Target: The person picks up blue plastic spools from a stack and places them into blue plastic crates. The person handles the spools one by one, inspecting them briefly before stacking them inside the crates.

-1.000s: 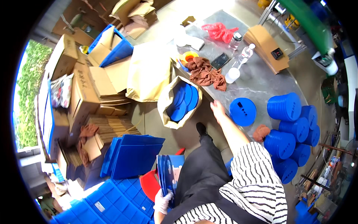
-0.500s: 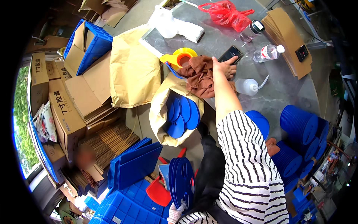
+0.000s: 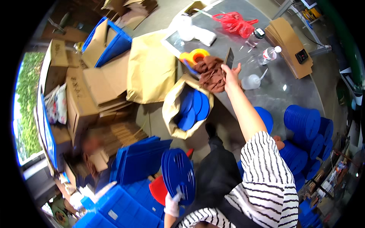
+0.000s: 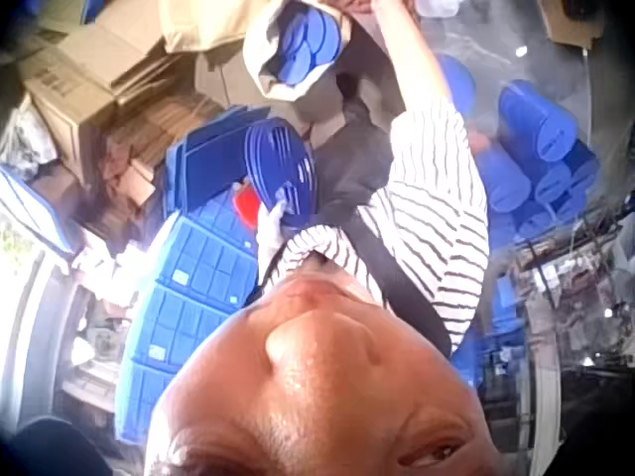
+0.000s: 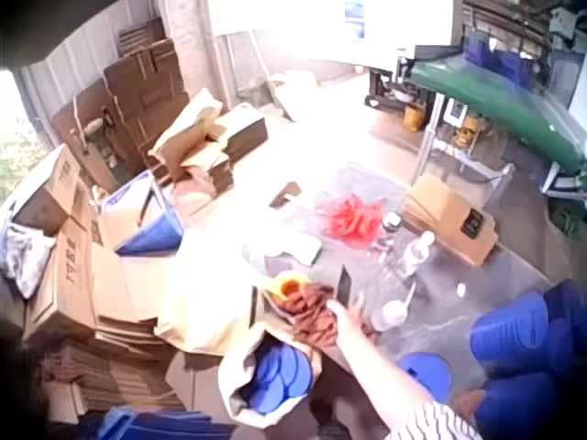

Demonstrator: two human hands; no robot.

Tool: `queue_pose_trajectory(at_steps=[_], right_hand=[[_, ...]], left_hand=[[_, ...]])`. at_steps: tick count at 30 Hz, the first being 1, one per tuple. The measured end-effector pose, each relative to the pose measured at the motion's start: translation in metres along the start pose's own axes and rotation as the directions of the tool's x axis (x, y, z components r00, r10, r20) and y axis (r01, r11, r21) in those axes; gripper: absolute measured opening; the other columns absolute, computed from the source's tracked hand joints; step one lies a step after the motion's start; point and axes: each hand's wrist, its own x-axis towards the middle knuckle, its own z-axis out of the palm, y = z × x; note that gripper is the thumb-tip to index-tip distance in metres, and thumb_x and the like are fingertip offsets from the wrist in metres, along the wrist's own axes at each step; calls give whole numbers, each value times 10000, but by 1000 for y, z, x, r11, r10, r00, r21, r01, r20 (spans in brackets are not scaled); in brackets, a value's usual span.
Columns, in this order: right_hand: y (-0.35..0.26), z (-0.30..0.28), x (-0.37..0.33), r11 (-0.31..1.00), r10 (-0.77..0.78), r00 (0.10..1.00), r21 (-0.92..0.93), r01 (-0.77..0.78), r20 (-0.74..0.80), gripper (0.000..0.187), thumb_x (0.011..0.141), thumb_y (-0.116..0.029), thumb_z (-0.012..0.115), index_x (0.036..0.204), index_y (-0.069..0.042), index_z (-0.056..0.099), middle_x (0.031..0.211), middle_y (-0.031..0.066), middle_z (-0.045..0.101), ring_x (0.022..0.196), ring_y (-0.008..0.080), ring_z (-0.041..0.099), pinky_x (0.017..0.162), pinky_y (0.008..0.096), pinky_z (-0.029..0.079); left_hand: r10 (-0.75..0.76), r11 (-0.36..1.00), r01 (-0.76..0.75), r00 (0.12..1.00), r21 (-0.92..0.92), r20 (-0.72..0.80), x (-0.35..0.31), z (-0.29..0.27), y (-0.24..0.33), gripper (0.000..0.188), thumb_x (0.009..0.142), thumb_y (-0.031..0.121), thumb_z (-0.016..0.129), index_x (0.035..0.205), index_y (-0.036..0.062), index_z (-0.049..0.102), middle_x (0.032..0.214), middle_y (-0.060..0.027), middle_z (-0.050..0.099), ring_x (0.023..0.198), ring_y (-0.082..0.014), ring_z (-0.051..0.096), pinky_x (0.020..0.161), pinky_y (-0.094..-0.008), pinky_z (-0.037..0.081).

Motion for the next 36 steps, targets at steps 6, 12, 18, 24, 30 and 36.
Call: queue_pose_trajectory(at_steps=[6, 12, 18, 24, 30, 36], right_hand=[[47, -97, -312, 618, -368, 655, -352, 703, 660, 915, 649, -139, 749, 1418, -74, 258, 1225, 157, 432, 1081, 281, 478, 908, 373, 422], [57, -169, -614, 393, -355, 318, -168, 904, 879, 985, 562, -143, 790, 1413, -130, 293, 1271, 151, 409, 1144, 348, 411, 960, 418, 368], [79, -242, -773, 638, -230, 336, -119, 761, 913, 945, 645, -108, 798, 1424, -88, 263, 1299, 146, 397, 1163, 287, 433, 969, 378, 393], [101, -308, -838, 917, -50, 524, -169, 361, 850, 695, 784, 15, 661, 1381, 5, 304, 1286, 120, 474, 1152, 173, 479, 996, 299, 376], [102, -360, -869, 996, 5, 649, -59, 61, 761, 432, 893, -44, 382, 1313, 47, 414, 1220, 131, 556, 1108, 185, 539, 970, 301, 416], [102, -436, -878, 937, 116, 682, 149, -316, 722, 476, 973, -375, 394, 1261, -5, 475, 1217, 107, 566, 1114, 206, 542, 963, 347, 421]], left_hand=[[259, 961, -250, 963, -122, 68, -14, -62, -33, 243, 795, 231, 684, 941, 67, 578, 762, -29, 570, 649, -140, 530, 614, -279, 442], [701, 676, -490, 657, -551, 276, -102, -150, -84, 460, 801, 240, 716, 1162, 69, 489, 1082, -50, 590, 781, -111, 523, 726, -289, 475], [664, 682, -371, 676, -631, 321, -220, -237, -155, 451, 738, 166, 755, 1132, 68, 560, 1000, -20, 639, 824, -126, 603, 715, -254, 491], [670, 676, -309, 637, -669, 383, -232, -280, -234, 391, 734, 166, 752, 1055, 128, 531, 945, 18, 611, 819, -91, 587, 677, -217, 472], [612, 742, -230, 614, -629, 499, -253, -286, -275, 413, 749, 156, 733, 1100, 121, 517, 1015, -31, 622, 934, -162, 614, 812, -311, 522], [578, 810, -269, 516, -521, 632, -292, -256, -308, 526, 750, 198, 733, 1208, 86, 500, 1069, -35, 614, 949, -161, 600, 840, -305, 488]])
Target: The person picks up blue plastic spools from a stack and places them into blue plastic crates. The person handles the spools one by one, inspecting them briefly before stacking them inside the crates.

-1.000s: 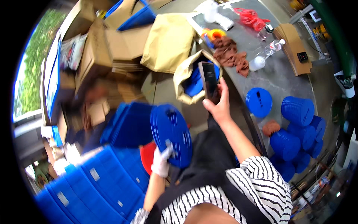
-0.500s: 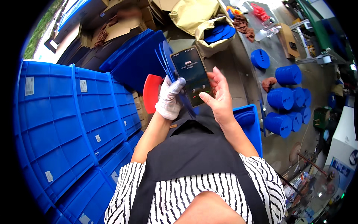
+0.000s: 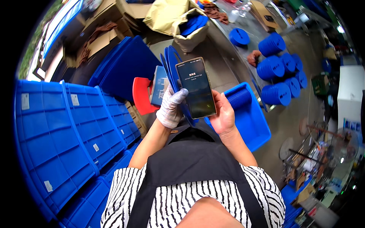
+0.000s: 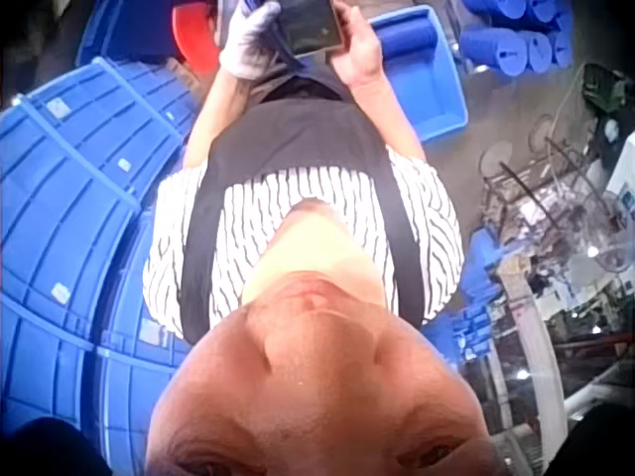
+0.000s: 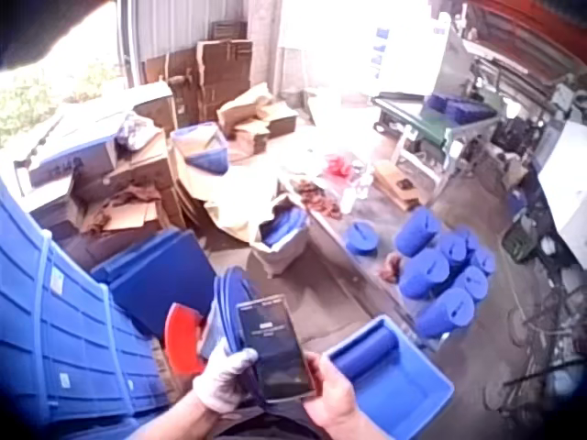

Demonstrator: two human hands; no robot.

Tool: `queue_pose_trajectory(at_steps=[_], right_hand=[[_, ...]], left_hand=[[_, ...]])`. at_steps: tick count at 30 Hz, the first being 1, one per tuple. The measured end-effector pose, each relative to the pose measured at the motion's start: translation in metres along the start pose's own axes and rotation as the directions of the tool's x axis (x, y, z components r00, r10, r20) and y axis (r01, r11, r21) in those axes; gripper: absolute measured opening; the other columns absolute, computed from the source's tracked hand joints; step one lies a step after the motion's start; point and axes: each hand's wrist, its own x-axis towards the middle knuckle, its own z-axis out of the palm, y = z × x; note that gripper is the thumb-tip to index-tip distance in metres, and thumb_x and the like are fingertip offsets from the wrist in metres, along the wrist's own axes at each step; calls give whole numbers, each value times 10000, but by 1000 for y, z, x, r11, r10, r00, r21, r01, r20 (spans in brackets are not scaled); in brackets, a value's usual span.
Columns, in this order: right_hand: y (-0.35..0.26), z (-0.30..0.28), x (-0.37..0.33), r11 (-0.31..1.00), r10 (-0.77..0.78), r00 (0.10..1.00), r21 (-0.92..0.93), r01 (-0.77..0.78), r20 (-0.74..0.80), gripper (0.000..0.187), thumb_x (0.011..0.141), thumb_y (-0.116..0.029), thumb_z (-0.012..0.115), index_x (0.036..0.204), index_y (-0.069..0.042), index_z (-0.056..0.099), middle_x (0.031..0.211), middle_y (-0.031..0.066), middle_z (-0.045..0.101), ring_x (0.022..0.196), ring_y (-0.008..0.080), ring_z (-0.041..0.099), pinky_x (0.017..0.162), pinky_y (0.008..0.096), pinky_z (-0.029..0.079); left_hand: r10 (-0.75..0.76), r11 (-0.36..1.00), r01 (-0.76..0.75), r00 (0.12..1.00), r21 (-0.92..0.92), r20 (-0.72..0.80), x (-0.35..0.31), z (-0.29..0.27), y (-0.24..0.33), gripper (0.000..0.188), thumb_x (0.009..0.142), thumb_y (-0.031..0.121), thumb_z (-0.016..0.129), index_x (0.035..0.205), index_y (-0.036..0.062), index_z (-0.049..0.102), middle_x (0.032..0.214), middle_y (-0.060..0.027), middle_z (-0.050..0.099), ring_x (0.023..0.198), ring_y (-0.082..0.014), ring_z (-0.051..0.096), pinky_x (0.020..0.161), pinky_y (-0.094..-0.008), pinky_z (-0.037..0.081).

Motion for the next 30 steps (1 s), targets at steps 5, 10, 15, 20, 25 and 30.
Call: queue_pose_trajectory(at_steps=[5, 10, 15, 20, 25, 30], right_hand=[[-12, -29, -75, 985, -69, 996, 163, 59, 58, 532, 934, -445, 464, 1347, -117, 391, 1286, 99, 512, 1189, 265, 503, 958, 452, 446], [-32, -68, -161, 964, -183, 979, 210, 162, 86, 592, 916, -477, 474, 1388, -152, 323, 1317, 129, 475, 1160, 322, 521, 900, 492, 493], [-48, -102, -244, 928, -276, 958, 281, 244, 81, 638, 910, -511, 458, 1399, -130, 309, 1326, 170, 460, 1156, 367, 517, 889, 469, 500], [-58, -130, -317, 883, -374, 926, 322, 341, 44, 706, 912, -549, 420, 1398, -49, 312, 1363, 193, 425, 1179, 396, 491, 904, 452, 483], [-76, -134, -378, 746, -613, 785, 260, 613, -94, 658, 918, -532, 424, 1391, -89, 317, 1338, 199, 444, 1177, 402, 487, 906, 460, 476], [-93, -87, -468, 194, -977, 208, -627, 754, -51, 872, 737, -689, 568, 1283, -22, 438, 1293, 155, 477, 1043, 318, 521, 898, 429, 410]], left_hand=[[-137, 985, 126, 987, 121, 84, -17, 34, -53, 526, 740, 193, 739, 1189, 95, 483, 1069, -38, 610, 958, -159, 599, 827, -299, 491], [-257, 957, 221, 945, 187, 202, -54, 96, -108, 513, 750, 201, 734, 1188, 92, 488, 1066, -44, 612, 959, -163, 601, 837, -299, 490], [-372, 920, 321, 894, 225, 247, -94, 136, -167, 450, 760, 236, 739, 1118, 85, 510, 1032, -33, 612, 909, -139, 595, 805, -290, 487], [-443, 896, 422, 834, 137, 329, -120, 148, -221, 363, 836, 197, 662, 1120, 73, 473, 1081, -84, 602, 825, -133, 595, 790, -301, 489], [-502, 864, 480, 799, 149, 332, -127, 164, -249, 342, 897, 221, 578, 1189, 98, 448, 1249, -146, 531, 854, -157, 598, 869, -362, 465], [-628, 772, 553, 741, 314, 239, -113, 166, -273, 343, 856, 208, 632, 1142, 128, 460, 1219, -137, 545, 799, -188, 599, 797, -359, 496]])
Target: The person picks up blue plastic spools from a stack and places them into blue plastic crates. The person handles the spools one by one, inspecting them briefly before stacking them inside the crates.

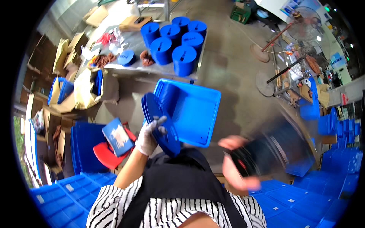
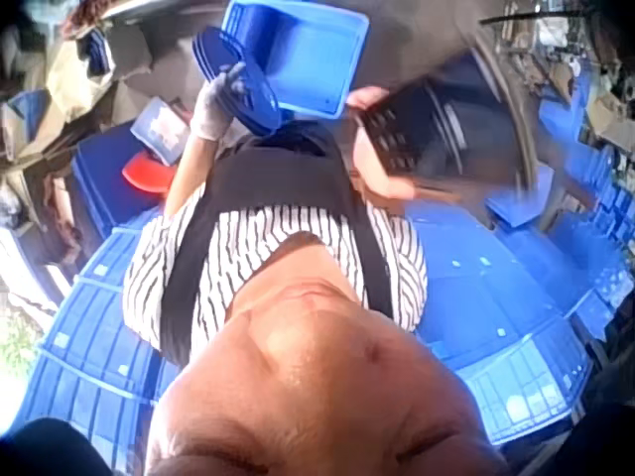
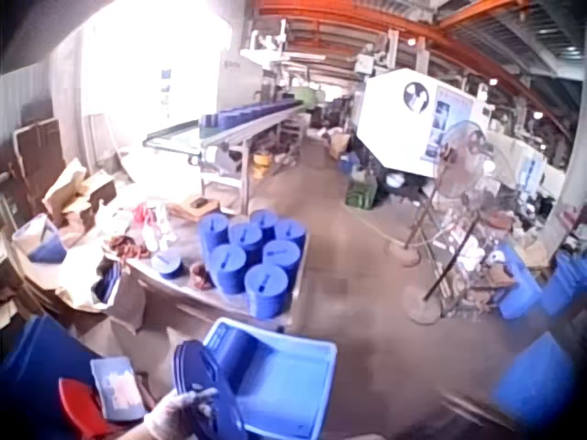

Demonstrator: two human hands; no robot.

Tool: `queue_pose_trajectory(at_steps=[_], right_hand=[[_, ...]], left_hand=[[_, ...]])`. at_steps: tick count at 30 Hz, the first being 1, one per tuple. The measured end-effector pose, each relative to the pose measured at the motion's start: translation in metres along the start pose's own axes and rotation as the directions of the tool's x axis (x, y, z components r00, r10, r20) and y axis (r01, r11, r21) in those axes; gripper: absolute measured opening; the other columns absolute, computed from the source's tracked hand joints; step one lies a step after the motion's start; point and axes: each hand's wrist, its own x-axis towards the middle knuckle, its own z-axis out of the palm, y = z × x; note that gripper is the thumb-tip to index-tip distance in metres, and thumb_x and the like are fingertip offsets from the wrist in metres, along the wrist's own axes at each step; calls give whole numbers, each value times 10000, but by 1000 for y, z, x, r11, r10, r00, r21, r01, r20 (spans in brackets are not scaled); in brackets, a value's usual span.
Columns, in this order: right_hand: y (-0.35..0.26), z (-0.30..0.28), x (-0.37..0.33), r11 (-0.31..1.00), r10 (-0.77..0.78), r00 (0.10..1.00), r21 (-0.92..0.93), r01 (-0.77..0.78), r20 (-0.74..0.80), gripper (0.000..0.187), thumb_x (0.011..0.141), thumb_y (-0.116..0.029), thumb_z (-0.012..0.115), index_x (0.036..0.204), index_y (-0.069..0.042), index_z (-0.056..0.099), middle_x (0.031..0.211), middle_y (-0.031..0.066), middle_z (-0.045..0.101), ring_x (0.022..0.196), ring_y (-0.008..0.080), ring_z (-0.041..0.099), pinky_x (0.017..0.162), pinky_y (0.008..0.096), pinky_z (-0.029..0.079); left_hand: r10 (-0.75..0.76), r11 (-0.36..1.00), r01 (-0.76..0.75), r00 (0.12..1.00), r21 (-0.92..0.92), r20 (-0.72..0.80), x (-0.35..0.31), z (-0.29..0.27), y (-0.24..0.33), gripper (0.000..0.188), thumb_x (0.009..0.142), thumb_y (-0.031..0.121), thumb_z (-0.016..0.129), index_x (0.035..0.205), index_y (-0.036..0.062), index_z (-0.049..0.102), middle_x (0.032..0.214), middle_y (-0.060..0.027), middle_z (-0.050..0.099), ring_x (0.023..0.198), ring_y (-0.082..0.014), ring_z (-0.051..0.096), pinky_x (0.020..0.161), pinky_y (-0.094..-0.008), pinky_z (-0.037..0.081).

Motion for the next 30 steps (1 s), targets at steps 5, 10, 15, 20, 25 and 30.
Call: queue_pose_trajectory(at_steps=[5, 10, 15, 20, 25, 30], right_hand=[[-51, 34, 20, 220, -878, 261, 148, 964, -400, 567, 780, -513, 636, 1256, -232, 508, 1352, -38, 426, 1138, 229, 405, 764, 412, 408], [-81, 21, 75, -365, -879, -344, 1, 931, -330, 469, 857, -295, 613, 1301, -232, 479, 1368, -51, 423, 1135, 220, 413, 710, 404, 441], [-111, -78, 32, -244, -970, -185, -586, 773, 159, 498, 851, -203, 627, 1319, -222, 458, 1391, -72, 396, 1183, 245, 395, 718, 458, 475], [-146, -199, 19, -304, -951, -223, -516, 801, 213, 524, 835, -195, 645, 1322, -199, 452, 1400, -66, 386, 1198, 258, 383, 719, 502, 469], [-231, -313, -10, -410, -909, -239, -638, 651, 341, 527, 830, -213, 655, 1317, -219, 454, 1410, -87, 370, 1191, 231, 383, 711, 480, 447], [-299, -402, -16, -548, -837, -380, -598, 585, 394, 553, 826, -245, 657, 1330, -259, 429, 1411, -112, 359, 1166, 206, 397, 687, 441, 431]], left_hand=[[-167, 972, 176, 983, 155, -74, 49, 2, -31, 282, 820, 159, 645, 1050, 105, 491, 1109, -136, 596, 711, -190, 598, 694, -340, 512], [-290, 920, 285, 957, 270, -22, 82, 31, -69, 263, 793, 95, 628, 1023, 84, 501, 1097, -148, 586, 721, -224, 608, 704, -351, 509], [-427, 826, 358, 902, 435, 69, 115, 97, -109, 337, 764, 52, 634, 1063, 63, 478, 1079, -157, 582, 788, -242, 595, 758, -388, 491], [-406, 699, 280, 913, 658, 42, 137, 167, -160, 331, 772, 76, 652, 1072, 38, 517, 993, -124, 621, 777, -221, 594, 735, -358, 482], [-511, 693, 301, 846, 655, 152, 161, 254, -249, 323, 792, 198, 706, 1038, 46, 561, 860, -65, 616, 781, -211, 610, 756, -348, 511], [-585, 734, 444, 798, 514, 146, 186, 312, -323, 218, 836, 150, 672, 1013, 49, 595, 904, -51, 625, 841, -209, 613, 822, -373, 516]])
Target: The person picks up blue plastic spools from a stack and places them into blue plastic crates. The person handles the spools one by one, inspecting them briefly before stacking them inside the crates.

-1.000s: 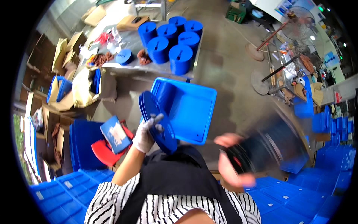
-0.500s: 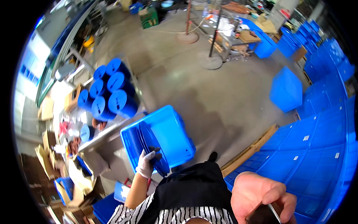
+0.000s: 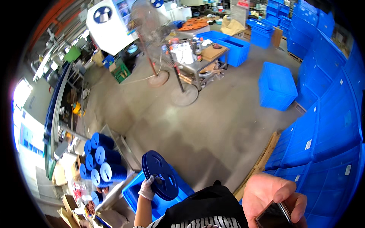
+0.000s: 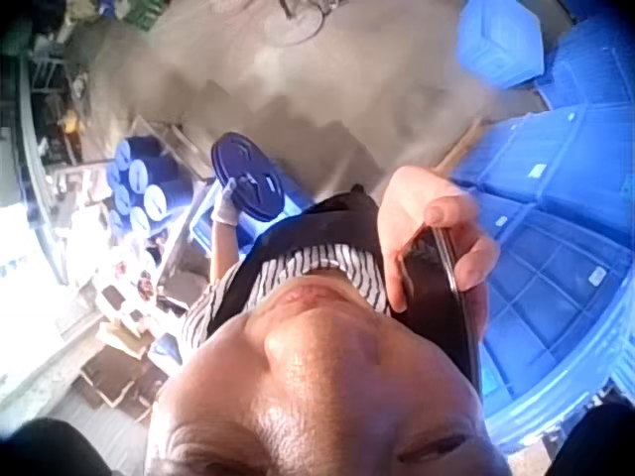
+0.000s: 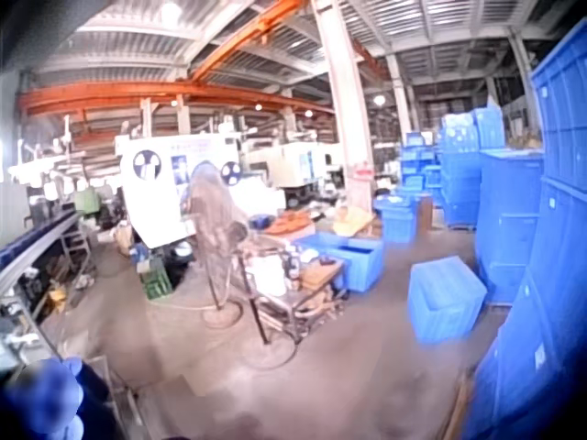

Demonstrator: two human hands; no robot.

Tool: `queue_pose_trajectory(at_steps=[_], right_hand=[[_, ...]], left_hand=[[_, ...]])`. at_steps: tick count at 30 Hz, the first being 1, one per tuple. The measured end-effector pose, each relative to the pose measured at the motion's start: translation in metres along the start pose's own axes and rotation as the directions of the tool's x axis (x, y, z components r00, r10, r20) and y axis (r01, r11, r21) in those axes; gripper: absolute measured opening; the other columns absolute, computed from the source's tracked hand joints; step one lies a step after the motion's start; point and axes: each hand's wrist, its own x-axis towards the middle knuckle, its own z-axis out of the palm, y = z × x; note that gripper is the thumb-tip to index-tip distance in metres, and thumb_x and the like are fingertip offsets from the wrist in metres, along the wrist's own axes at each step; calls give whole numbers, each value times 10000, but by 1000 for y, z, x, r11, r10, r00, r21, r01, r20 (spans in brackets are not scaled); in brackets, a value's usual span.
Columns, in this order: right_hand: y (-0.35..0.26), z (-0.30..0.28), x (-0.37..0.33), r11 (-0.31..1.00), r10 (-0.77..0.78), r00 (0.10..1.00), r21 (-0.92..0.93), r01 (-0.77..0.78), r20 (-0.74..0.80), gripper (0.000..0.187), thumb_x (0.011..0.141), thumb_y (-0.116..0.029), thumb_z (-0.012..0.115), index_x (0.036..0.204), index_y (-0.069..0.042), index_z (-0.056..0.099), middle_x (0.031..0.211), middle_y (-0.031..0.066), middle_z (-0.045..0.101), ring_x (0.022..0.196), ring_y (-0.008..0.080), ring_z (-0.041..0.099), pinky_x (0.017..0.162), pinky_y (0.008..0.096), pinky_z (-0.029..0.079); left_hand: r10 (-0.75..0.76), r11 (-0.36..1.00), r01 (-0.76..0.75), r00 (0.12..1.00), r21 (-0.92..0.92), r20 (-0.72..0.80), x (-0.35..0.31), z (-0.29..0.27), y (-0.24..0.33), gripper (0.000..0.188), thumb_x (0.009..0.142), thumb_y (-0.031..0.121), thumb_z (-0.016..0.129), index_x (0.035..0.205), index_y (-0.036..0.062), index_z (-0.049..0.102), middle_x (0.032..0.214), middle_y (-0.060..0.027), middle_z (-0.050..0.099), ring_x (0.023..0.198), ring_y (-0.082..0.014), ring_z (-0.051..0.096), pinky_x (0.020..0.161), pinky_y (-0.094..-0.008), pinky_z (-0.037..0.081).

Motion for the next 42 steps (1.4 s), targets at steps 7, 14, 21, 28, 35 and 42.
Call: queue_pose_trajectory(at_steps=[7, 14, 21, 28, 35, 42], right_hand=[[104, -45, -3, 925, -306, 937, 180, 335, -169, 572, 814, -249, 663, 1332, -290, 422, 1404, -121, 365, 1157, 197, 400, 662, 422, 418], [193, -100, -56, 999, 28, 979, 25, -34, 202, 528, 807, -366, 644, 1296, -293, 458, 1390, -101, 377, 1180, 212, 377, 699, 427, 407], [319, -134, -95, 988, 18, 942, -151, 35, 335, 499, 765, -534, 626, 1193, -294, 538, 1307, -119, 455, 1169, 168, 388, 758, 325, 391], [438, -183, -136, 955, -137, 923, -198, 219, 358, 500, 874, -331, 589, 1344, -304, 422, 1458, -68, 301, 1219, 244, 332, 687, 483, 430], [567, -277, -177, 890, -357, 920, -240, 387, 161, 468, 881, -354, 568, 1328, -297, 439, 1464, -76, 292, 1223, 225, 326, 671, 466, 421], [674, -377, -190, 941, 12, 986, -336, 46, 168, 280, 787, -291, 636, 1045, -199, 584, 1136, -67, 505, 1127, 142, 403, 629, 316, 471]], left_hand=[[-66, 983, 67, 998, 174, -15, 101, 61, -14, 209, 840, 177, 665, 997, 52, 604, 888, -86, 660, 819, -250, 636, 789, -395, 524], [-103, 920, 147, 985, 362, -140, 210, 116, 7, 150, 838, 141, 664, 932, 34, 616, 821, -90, 669, 728, -207, 646, 675, -339, 538], [-224, 855, 162, 972, 493, 69, 406, 230, 32, 276, 807, 125, 701, 994, -5, 545, 861, -102, 624, 771, -244, 634, 744, -386, 544], [-282, 877, 91, 893, 471, 352, 545, 403, 71, 563, 764, 271, 754, 1185, -12, 510, 1076, -128, 624, 939, -263, 626, 855, -414, 503], [-40, 977, -99, 787, 190, 615, 614, 600, 91, 646, 741, 339, 755, 1205, -5, 465, 1118, -148, 571, 885, -236, 553, 828, -401, 466], [57, 997, -12, 777, -75, 627, 698, 712, 91, 506, 709, 220, 767, 1113, 77, 497, 1056, -96, 617, 797, -209, 585, 715, -372, 490]])
